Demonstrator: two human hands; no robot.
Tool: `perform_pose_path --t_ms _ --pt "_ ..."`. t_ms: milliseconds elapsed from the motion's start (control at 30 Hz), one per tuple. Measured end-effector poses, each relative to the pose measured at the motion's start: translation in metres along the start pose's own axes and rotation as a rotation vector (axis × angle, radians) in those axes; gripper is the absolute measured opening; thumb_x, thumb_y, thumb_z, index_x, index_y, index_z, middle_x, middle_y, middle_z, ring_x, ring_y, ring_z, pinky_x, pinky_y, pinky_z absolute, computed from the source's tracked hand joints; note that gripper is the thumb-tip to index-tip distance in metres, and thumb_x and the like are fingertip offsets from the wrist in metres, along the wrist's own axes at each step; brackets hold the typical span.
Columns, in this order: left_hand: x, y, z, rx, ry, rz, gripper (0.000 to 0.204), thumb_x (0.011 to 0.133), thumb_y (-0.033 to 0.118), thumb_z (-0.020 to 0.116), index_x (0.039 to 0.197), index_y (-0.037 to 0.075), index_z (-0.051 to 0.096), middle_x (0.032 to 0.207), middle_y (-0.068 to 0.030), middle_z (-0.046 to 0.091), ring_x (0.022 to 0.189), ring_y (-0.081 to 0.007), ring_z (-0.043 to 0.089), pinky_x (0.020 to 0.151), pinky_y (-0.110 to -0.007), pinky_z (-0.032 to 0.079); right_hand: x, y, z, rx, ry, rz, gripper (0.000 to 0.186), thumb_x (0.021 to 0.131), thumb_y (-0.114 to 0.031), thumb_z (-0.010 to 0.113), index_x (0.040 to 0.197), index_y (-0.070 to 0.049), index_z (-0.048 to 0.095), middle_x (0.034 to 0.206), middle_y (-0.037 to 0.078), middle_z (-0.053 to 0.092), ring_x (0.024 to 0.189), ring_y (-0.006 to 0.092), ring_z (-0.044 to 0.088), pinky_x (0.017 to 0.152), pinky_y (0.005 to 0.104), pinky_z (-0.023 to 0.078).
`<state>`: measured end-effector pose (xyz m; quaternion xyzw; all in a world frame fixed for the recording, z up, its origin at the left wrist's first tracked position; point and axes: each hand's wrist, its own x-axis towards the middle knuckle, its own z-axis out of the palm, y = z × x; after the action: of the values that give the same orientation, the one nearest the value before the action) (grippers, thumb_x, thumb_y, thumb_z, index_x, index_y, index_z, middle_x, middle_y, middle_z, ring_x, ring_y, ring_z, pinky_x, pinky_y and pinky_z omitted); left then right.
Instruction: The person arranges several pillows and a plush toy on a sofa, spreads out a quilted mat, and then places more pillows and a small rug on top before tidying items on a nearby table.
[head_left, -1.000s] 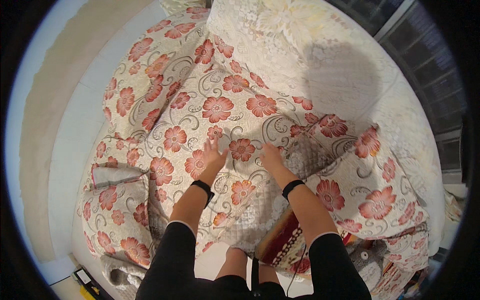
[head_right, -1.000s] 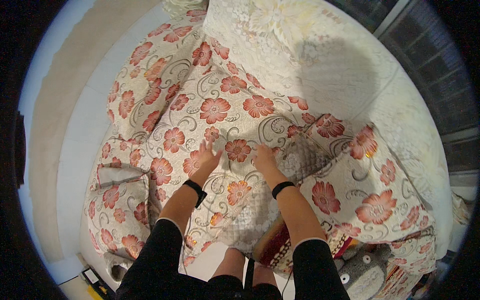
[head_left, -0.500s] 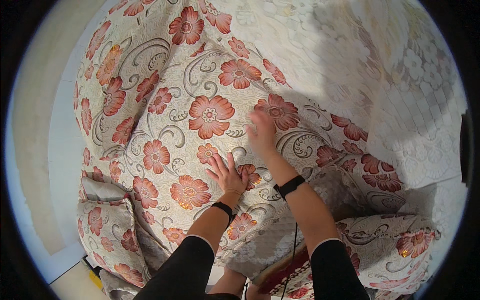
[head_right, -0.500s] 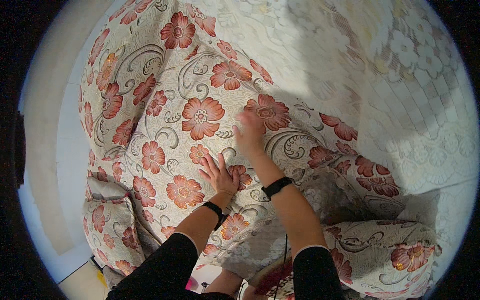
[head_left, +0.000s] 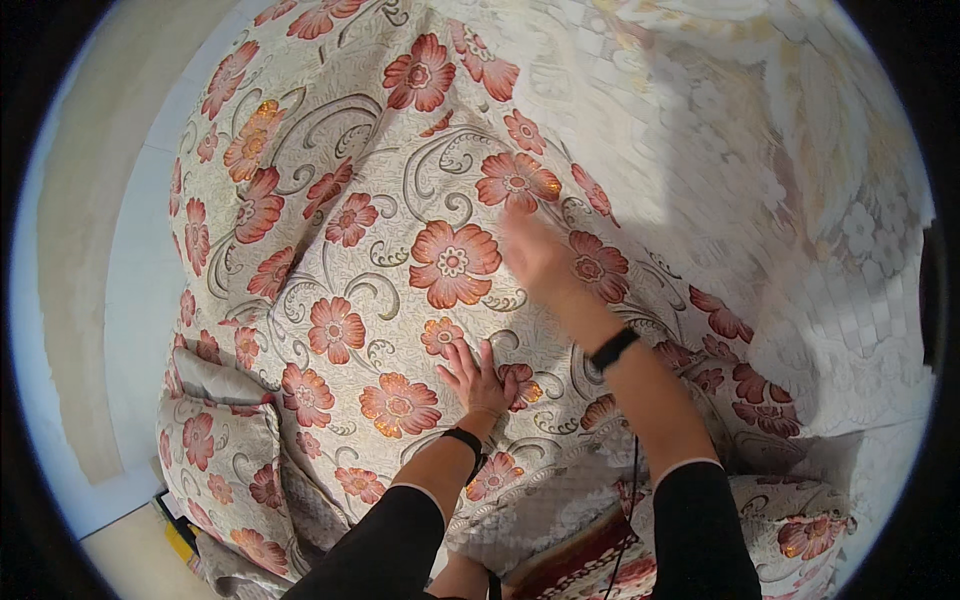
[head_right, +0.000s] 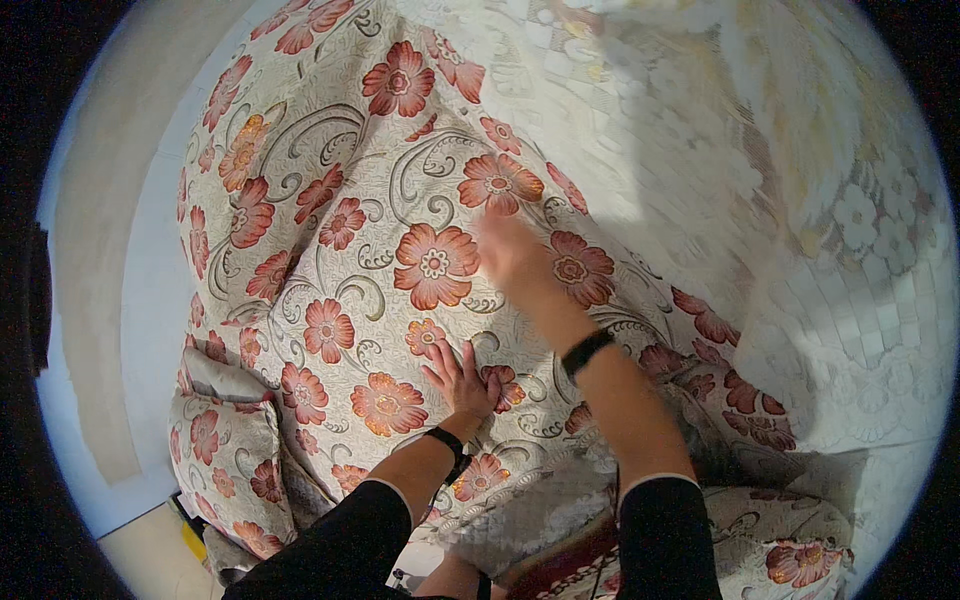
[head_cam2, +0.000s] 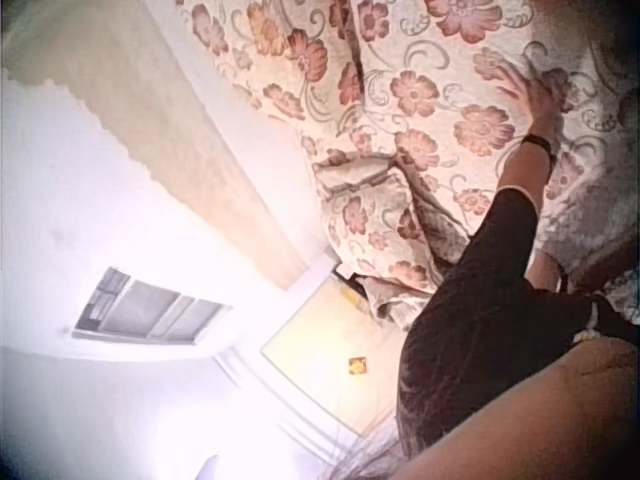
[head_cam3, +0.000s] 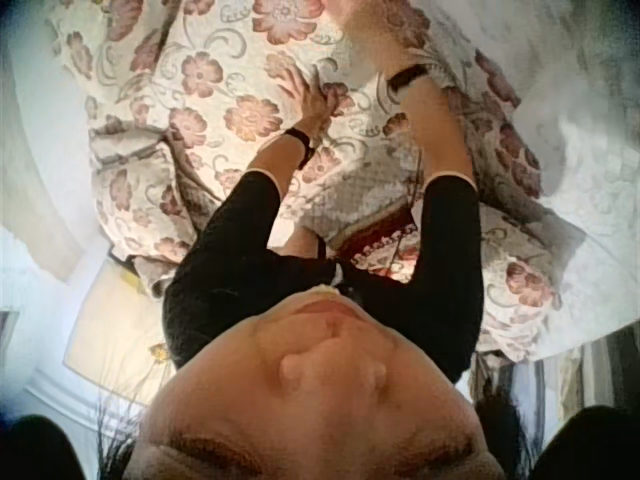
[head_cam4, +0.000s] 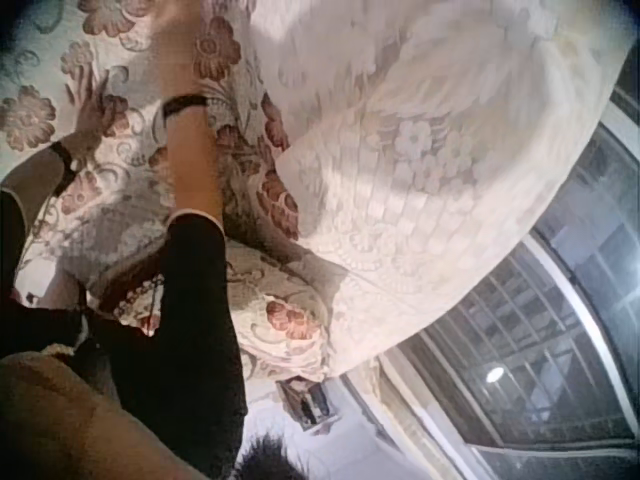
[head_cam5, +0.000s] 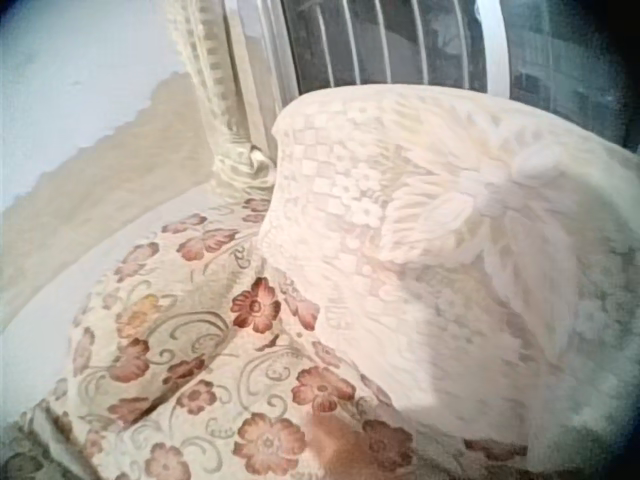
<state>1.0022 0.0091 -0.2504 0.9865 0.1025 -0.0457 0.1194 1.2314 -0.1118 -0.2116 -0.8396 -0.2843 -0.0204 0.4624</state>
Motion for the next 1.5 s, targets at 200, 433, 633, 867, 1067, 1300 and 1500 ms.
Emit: perform_pose_path --t_ms 200,433,633,867,1067,1300,1500 --pt "-0.005 -0.007 0.008 -0.023 0.072 0.023 0.081 0.069 0.047 0.057 0.138 0.018 0.026 0.145 -0.0255 0.007 0.133 -0.047 0.003 0.098 -0.069 0.0 0.031 0.013 0.002 -0.35 0.107 -0.004 0.038 0.082 -0.008 0.057 0.119 -0.002 0.053 0.126 0.016 0.05 0.116 0.0285 0.049 0.095 0.0365 0.04" --pt "-0.002 -0.01 0.021 -0.064 0.109 0.063 0.08 0.069 0.049 0.058 0.138 0.02 0.028 0.145 -0.0241 0.01 0.133 -0.0451 0.006 0.097 -0.07 0.003 0.081 0.043 -0.003 -0.286 0.21 0.086 0.034 0.082 -0.02 0.058 0.112 -0.004 0.057 0.126 0.017 0.051 0.118 0.0306 0.046 0.1 0.0389 0.036" --pt "-0.002 -0.006 0.029 -0.057 0.041 0.011 0.076 0.068 0.051 0.06 0.132 0.018 0.037 0.145 -0.0245 0.011 0.133 -0.0444 0.007 0.095 -0.071 0.004 0.063 0.053 0.028 -0.122 -0.017 0.081 0.036 0.084 -0.02 0.059 0.116 -0.007 0.057 0.121 0.016 0.054 0.113 0.03 0.05 0.095 0.0365 0.039" --pt "0.0 -0.011 0.021 -0.07 0.032 0.026 0.075 0.069 0.052 0.06 0.132 0.017 0.039 0.145 -0.0247 0.011 0.133 -0.0444 0.006 0.095 -0.072 0.004 0.138 0.047 0.019 -0.327 0.01 0.015 0.042 0.085 -0.022 0.055 0.123 -0.006 0.05 0.121 0.016 0.052 0.112 0.0284 0.048 0.093 0.0384 0.039" --pt "0.01 0.0 0.018 -0.137 0.108 0.038 0.075 0.068 0.048 0.061 0.132 0.017 0.036 0.144 -0.0247 0.011 0.133 -0.0455 0.006 0.094 -0.072 0.004 0.135 0.06 0.039 -0.628 -0.004 0.077 0.06 0.084 -0.034 0.053 0.133 -0.005 0.037 0.14 0.018 0.034 0.13 0.0298 0.029 0.105 0.0412 0.027" --pt "-0.008 -0.037 0.02 -0.073 0.038 0.039 0.077 0.067 0.049 0.062 0.132 0.016 0.036 0.143 -0.0261 0.014 0.132 -0.0466 0.008 0.094 -0.072 0.002 0.147 -0.064 0.017 -0.56 -0.488 0.633 0.034 0.082 -0.033 0.055 0.092 -0.002 0.065 0.093 0.014 0.066 0.089 0.0282 0.063 0.081 0.0389 0.049" --pt "0.001 -0.018 0.033 -0.169 0.153 0.093 0.078 0.07 0.054 0.059 0.136 0.021 0.034 0.143 -0.0235 0.017 0.133 -0.0433 0.011 0.093 -0.072 0.006 0.165 0.04 0.055 -0.668 -0.045 -0.035 0.054 0.089 -0.04 0.045 0.131 -0.006 0.041 0.14 0.017 0.034 0.131 0.0267 0.031 0.105 0.0394 0.027"
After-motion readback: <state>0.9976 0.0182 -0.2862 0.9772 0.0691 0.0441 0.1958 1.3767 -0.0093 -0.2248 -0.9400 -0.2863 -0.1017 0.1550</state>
